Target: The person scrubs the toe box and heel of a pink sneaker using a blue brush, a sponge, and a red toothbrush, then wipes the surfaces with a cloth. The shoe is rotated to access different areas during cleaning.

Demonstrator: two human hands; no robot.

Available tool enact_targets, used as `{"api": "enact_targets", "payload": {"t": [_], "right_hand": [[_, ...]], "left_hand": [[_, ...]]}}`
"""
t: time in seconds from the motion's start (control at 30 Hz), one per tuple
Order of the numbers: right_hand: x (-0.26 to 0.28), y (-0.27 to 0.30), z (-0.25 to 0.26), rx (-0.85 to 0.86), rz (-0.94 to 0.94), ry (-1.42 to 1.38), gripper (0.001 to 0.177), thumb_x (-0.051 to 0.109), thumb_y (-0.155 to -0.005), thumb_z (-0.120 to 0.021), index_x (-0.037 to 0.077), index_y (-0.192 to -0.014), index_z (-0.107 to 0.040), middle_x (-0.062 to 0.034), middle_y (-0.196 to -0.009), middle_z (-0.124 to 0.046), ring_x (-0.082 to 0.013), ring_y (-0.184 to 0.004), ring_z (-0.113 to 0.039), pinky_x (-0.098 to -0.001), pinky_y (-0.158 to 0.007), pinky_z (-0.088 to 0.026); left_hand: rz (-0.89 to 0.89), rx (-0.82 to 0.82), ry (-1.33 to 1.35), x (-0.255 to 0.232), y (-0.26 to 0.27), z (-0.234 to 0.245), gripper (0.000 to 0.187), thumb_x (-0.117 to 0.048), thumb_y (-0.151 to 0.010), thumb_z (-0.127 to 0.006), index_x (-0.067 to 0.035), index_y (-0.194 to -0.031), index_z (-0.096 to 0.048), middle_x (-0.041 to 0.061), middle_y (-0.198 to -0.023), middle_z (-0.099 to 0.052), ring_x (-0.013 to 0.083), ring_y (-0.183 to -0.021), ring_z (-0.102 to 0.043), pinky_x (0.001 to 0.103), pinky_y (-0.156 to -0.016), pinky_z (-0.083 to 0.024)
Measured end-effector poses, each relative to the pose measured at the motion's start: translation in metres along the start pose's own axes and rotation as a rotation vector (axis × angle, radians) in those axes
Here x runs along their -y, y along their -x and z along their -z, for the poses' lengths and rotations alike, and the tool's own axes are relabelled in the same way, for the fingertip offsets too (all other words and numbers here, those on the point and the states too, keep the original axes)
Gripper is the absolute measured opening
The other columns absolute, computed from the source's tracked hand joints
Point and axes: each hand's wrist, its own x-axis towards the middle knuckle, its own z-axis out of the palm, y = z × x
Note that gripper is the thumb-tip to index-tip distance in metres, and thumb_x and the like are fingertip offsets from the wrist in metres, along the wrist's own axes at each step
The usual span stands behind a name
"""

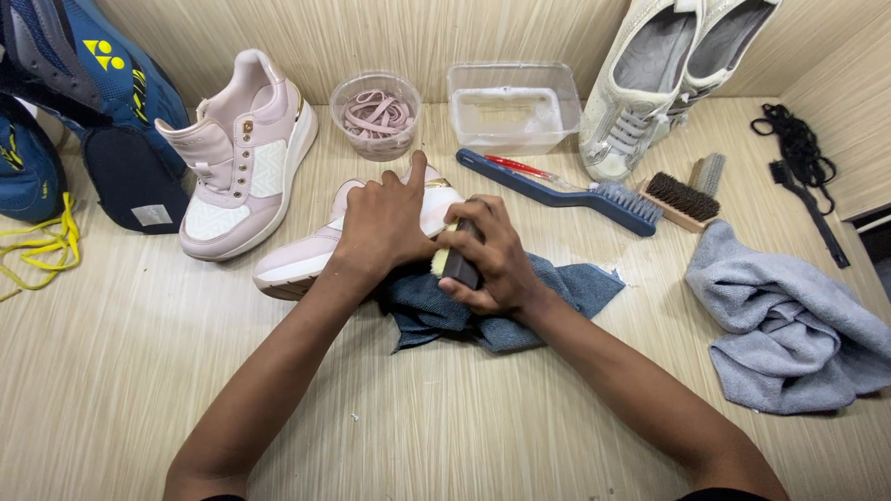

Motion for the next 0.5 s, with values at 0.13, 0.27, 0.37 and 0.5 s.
{"api": "enact_targets", "payload": {"t": [0.13,0.27,0.37,0.5], "right_hand": [[-0.032,-0.001,0.003,-0.221,-0.287,-0.093,0.045,0.051,-0.104,-0.048,0.009,-0.107,-0.064,-0.0154,-0.11,-0.056,-0.0377,-0.105,-0.056,-0.0512,-0.093,-0.045],[-0.007,-0.013,0.023,-0.289,-0.702,-0.22,0.05,0.042,-0.109,-0.032,0.006,-0.104,-0.067,-0.019,-0.095,-0.07,-0.0357,-0.094,-0.071,-0.0476,-0.084,-0.056],[-0.028,-0.002,0.027,-0.324,-0.778,-0.183,0.034,0.028,-0.109,-0.046,0.008,-0.1,-0.072,-0.0104,-0.077,-0.068,-0.0216,-0.077,-0.062,-0.0396,-0.07,-0.052],[-0.02,0.004,0.069,-0.341,-0.715,-0.013,0.027,0.013,-0.11,-0.048,0.003,-0.106,-0.072,-0.0151,-0.079,-0.064,-0.0233,-0.077,-0.06,-0.0367,-0.067,-0.05]], "left_hand": [[0.003,-0.019,0.013,0.002,-0.004,-0.001,0.117,-0.065,-0.065,-0.079,-0.004,-0.155,-0.036,0.023,-0.091,-0.071,0.0468,-0.084,-0.076,0.055,-0.068,-0.059],[-0.007,0.011,0.07,0.007,-0.006,-0.002,0.125,-0.082,-0.064,-0.077,-0.004,-0.153,-0.036,0.028,-0.099,-0.072,0.0512,-0.094,-0.075,0.059,-0.075,-0.058],[-0.005,0.065,0.126,0.015,-0.005,0.013,0.124,-0.083,-0.065,-0.077,-0.003,-0.151,-0.036,0.031,-0.105,-0.073,0.053,-0.1,-0.073,0.061,-0.081,-0.057],[-0.033,0.105,0.158,0.011,0.004,0.029,0.122,-0.082,-0.067,-0.078,-0.002,-0.15,-0.037,0.033,-0.109,-0.072,0.0543,-0.105,-0.072,0.061,-0.085,-0.056]]}}
